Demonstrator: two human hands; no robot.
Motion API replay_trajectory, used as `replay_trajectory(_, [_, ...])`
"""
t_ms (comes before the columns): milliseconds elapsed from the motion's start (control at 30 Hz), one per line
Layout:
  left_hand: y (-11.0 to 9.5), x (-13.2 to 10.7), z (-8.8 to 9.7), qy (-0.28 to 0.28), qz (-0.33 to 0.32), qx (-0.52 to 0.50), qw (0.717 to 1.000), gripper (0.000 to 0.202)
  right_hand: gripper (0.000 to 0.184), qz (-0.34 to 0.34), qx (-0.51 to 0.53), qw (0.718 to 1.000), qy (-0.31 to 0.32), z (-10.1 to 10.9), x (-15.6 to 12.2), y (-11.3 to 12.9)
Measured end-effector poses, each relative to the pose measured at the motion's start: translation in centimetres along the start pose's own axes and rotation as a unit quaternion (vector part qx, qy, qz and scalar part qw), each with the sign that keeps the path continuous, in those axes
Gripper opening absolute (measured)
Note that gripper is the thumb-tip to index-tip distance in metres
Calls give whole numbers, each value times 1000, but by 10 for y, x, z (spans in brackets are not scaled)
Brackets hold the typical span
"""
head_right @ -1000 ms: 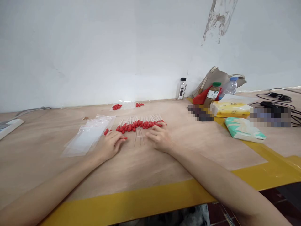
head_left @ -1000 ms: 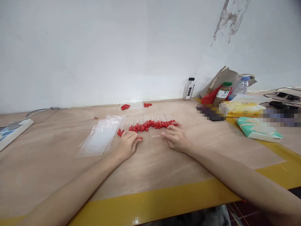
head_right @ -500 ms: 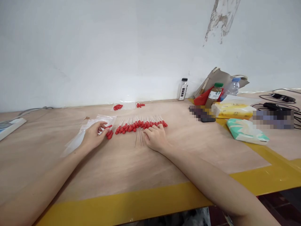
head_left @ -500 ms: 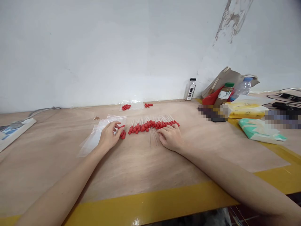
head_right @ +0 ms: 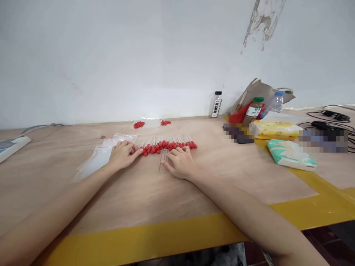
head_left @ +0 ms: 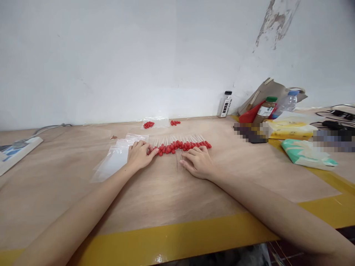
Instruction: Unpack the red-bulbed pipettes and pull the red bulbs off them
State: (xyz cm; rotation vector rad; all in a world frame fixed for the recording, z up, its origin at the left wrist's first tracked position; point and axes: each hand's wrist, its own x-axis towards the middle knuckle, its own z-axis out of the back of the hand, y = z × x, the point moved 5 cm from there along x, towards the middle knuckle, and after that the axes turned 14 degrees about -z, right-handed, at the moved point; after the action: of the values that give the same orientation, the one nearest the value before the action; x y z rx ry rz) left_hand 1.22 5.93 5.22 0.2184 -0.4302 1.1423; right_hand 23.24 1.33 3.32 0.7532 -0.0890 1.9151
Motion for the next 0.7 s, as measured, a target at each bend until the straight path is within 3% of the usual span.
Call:
replay_trajectory(100, [9, 2, -4, -4, 50, -19, 999, 33, 33, -28, 25, 999, -22, 2, 0, -7])
replay_trajectory(200, [11, -1, 3, -83, 53, -39, 994, 30, 28, -54, 44, 996, -49, 6, 1, -15])
replay_trajectory(300, [-5, -11, 12, -144, -16, -98, 985, 24, 32, -51, 68, 993, -88, 10, 0, -22])
replay_trajectory(467, [-52, -29, 12, -107, -163, -154, 969, 18, 53, 31, 58, 992, -106, 16, -3, -17])
replay_trajectory(567, [-68, -35, 9, -117, -221, -146, 957, 16, 45, 98, 38, 990, -93, 15, -6, -8])
replay_trajectory(700, [-70, -36, 4, -139, -250, -141, 948, 16, 30, 144, 22, 984, -99, 11, -8, -2])
